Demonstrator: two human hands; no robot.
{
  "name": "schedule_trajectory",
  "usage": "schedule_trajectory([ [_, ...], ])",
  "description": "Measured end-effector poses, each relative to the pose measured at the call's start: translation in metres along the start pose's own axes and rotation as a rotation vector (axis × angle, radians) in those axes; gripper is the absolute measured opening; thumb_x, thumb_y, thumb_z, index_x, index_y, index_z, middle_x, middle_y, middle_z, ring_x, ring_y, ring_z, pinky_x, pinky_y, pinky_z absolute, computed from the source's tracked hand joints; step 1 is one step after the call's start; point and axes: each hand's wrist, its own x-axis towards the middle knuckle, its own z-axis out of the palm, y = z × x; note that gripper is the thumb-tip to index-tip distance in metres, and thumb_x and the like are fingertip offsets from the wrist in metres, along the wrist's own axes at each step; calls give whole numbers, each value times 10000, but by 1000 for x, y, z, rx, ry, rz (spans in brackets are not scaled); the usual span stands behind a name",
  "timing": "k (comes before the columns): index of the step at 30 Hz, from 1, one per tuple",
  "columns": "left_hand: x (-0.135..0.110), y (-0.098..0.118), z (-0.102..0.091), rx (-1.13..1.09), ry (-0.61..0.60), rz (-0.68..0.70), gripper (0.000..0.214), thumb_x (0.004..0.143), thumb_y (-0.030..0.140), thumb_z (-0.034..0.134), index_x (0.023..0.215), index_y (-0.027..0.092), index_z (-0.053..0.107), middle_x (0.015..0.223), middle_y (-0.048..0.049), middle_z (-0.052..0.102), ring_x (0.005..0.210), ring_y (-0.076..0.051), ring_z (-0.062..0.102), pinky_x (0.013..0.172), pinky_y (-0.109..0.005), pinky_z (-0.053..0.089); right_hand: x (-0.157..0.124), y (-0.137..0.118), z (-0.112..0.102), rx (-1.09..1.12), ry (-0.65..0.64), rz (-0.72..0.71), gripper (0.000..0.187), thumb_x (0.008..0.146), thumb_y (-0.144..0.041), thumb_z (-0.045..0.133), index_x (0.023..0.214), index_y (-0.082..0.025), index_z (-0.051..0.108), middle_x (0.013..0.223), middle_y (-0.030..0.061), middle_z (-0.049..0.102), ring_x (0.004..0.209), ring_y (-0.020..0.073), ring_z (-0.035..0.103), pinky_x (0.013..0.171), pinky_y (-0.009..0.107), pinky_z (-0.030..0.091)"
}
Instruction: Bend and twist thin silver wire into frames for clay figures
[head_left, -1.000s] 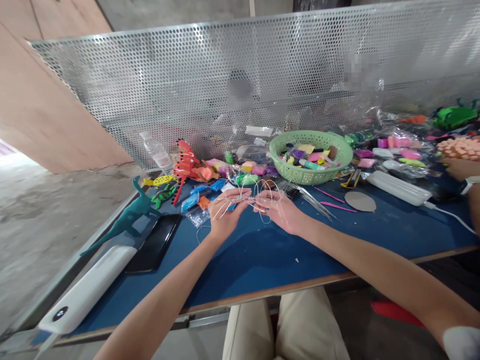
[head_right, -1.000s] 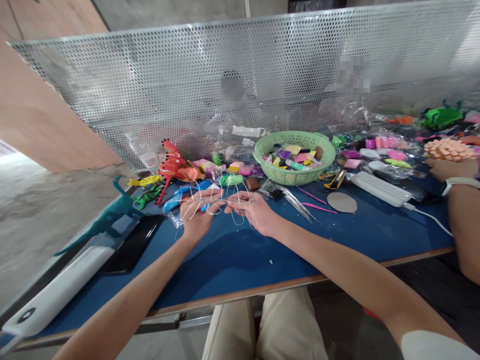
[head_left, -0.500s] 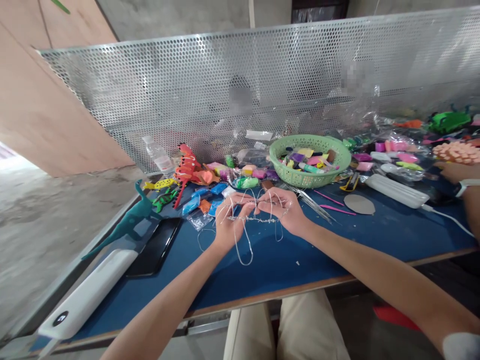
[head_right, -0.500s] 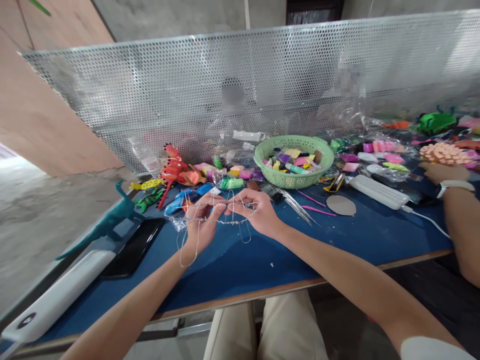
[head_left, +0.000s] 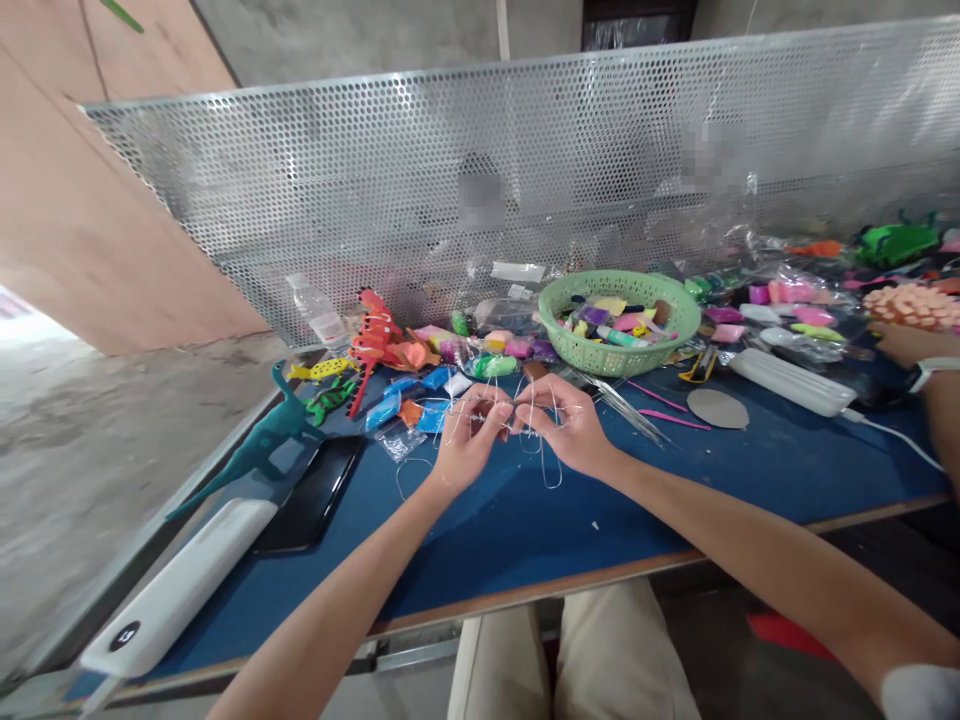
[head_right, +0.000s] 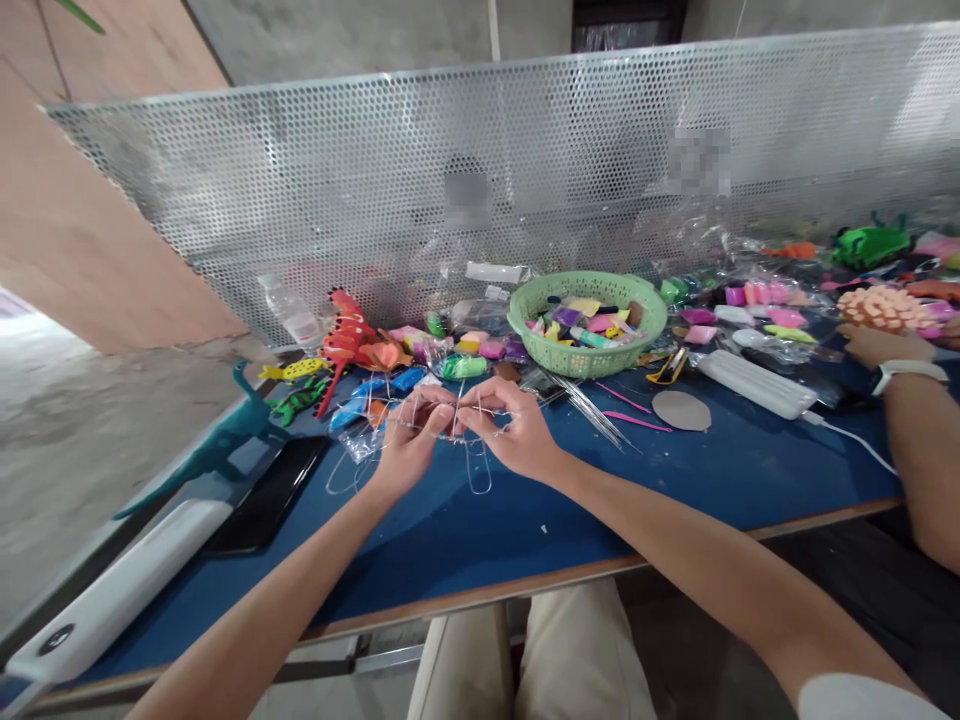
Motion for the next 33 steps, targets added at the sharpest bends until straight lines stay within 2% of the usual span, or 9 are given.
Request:
schedule_trajectory([
  [4,-2,-12,1,15,-7,43,222,974,399,594,979,178,576,698,21,611,521,-89,557,503,-199,463,5,4,3,278,7,170,178,861,-346,748,854,-198,650,699,-9,672,659,151,648,669,290,498],
  [8,0,-14,-8,290,-59,330,130,951,280,635,1022,174,656,838,-35,681,630,-107,612,587,-230,500,11,6,1,668,-25,423,248,807,-335,774,700,-195,599,609,-31,589,609,121,556,660,272,453],
  [10,3,-10,-13,390,-39,482,114,925,231,668,1023,180,696,908,-63,704,742,-137,649,651,-257,527,12,4,1,833,-89,532,257,790,-291,766,651,-195,573,566,-38,541,604,121,522,687,281,456],
  [12,5,-5,-15,427,-1,559,115,901,219,706,1011,192,721,911,-64,715,797,-155,663,686,-277,546,11,2,1,926,-133,601,236,793,-250,742,634,-189,580,548,-37,523,610,122,504,705,288,457],
  [16,6,3,-14,456,23,584,158,852,281,775,993,212,756,877,-51,723,771,-153,675,679,-276,564,8,3,2,967,-185,666,219,816,-243,709,630,-178,613,516,-33,504,630,130,502,711,288,451],
  [21,6,6,-14,506,-79,687,203,871,280,756,1066,225,746,896,-49,719,760,-138,684,675,-255,572,6,8,2,991,-244,700,124,769,-204,719,681,-174,638,496,-44,498,576,118,476,692,280,444],
  [25,4,3,-17,556,-93,760,202,906,279,718,1102,227,715,903,-44,726,774,-132,697,690,-240,576,6,7,2,993,-253,711,135,763,-155,697,655,-172,617,445,-57,451,568,118,472,668,268,437],
  [30,3,-2,-29,759,-105,893,210,948,286,667,1141,204,687,911,-51,741,791,-137,718,699,-235,567,4,9,1,987,-286,768,113,794,-207,694,708,-169,630,476,-47,487,665,153,585,795,328,509],
  [33,4,0,-38,832,-200,925,202,953,225,654,1148,178,672,969,-76,746,818,-156,723,717,-261,566,3,11,0,987,-335,799,144,832,-240,688,722,-170,627,430,-76,419,573,131,540,871,369,523],
])
